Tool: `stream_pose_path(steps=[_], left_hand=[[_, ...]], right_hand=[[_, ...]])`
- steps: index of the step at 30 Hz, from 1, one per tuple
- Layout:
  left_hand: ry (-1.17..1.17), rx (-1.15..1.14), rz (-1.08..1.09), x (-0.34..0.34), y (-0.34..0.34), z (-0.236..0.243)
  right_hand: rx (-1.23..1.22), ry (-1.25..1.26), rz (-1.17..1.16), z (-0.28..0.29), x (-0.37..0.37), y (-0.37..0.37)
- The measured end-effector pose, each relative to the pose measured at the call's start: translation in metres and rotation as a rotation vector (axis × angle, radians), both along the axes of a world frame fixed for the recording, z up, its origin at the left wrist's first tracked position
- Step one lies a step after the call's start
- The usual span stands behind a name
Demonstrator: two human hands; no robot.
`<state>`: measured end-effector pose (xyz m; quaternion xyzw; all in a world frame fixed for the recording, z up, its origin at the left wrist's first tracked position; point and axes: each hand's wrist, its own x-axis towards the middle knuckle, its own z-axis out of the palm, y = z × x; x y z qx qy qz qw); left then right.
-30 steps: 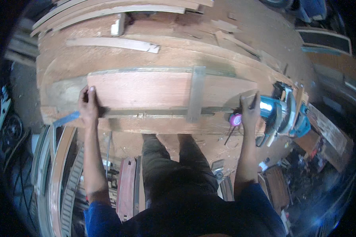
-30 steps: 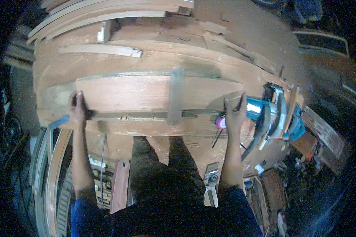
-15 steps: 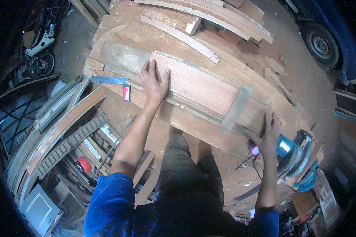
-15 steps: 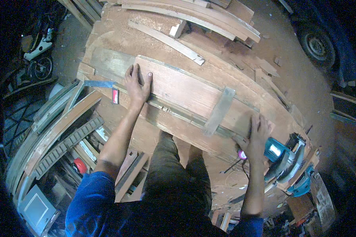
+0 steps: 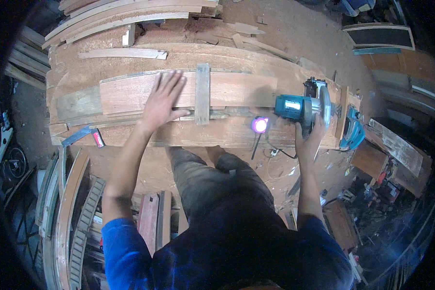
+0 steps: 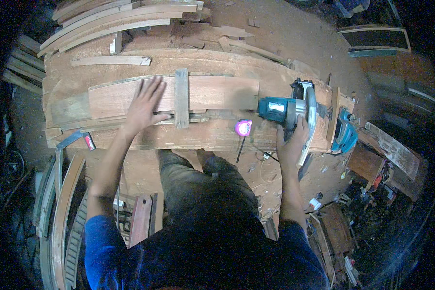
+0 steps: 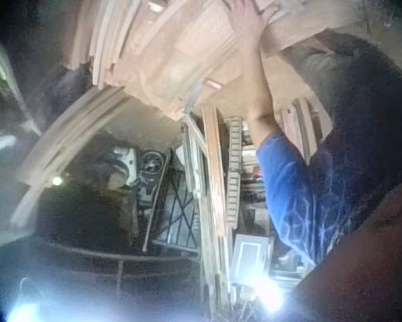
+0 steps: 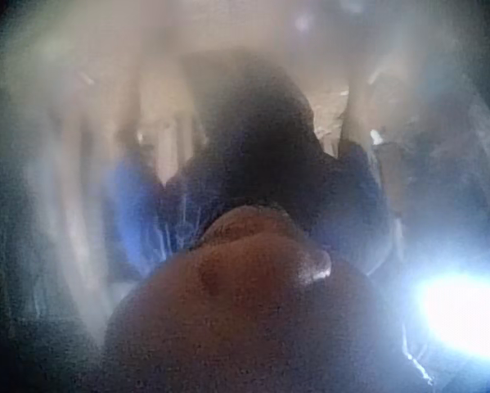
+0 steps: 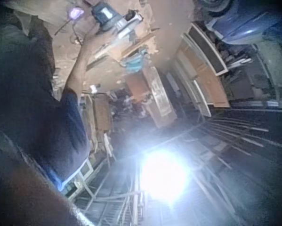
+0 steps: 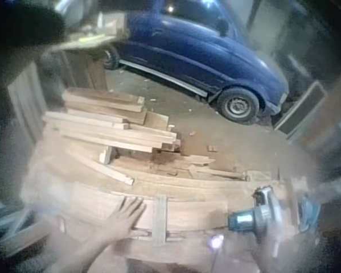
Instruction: The person measures and marks a wooden plank with a tape measure and pencil, then uses a circular saw to cut the wood. They repeat this process for several pieces, stacking the cut planks on the workbench.
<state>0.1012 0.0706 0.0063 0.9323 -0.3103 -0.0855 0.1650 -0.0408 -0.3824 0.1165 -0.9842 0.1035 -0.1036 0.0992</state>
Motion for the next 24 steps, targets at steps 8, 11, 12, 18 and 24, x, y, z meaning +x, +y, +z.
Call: stream_pose_path(steps=[8,11,12,18,24], left_hand=[[-0.074,0.165,-0.194,0.014,-0.018,-0.009],[-0.08,0.146,-0.189,0.013,-0.013,-0.013],[-0.09,0.128,-0.178,0.011,-0.008,-0.015],[-0.118,0.11,-0.153,0.008,0.006,-0.02],[-0.162,0.054,-0.149,0.013,0.013,-0.021]], right_hand=[[0.396,0.192,-0.181,-0.06,-0.007,-0.065],[0.186,-0.028,-0.028,-0.059,0.001,-0.082],[0.057,-0.151,0.059,-0.046,0.015,-0.083],[0.52,-0.113,-0.31,0.079,-0.017,-0.046],[0.959,-0.067,-0.406,0.138,-0.058,-0.036]])
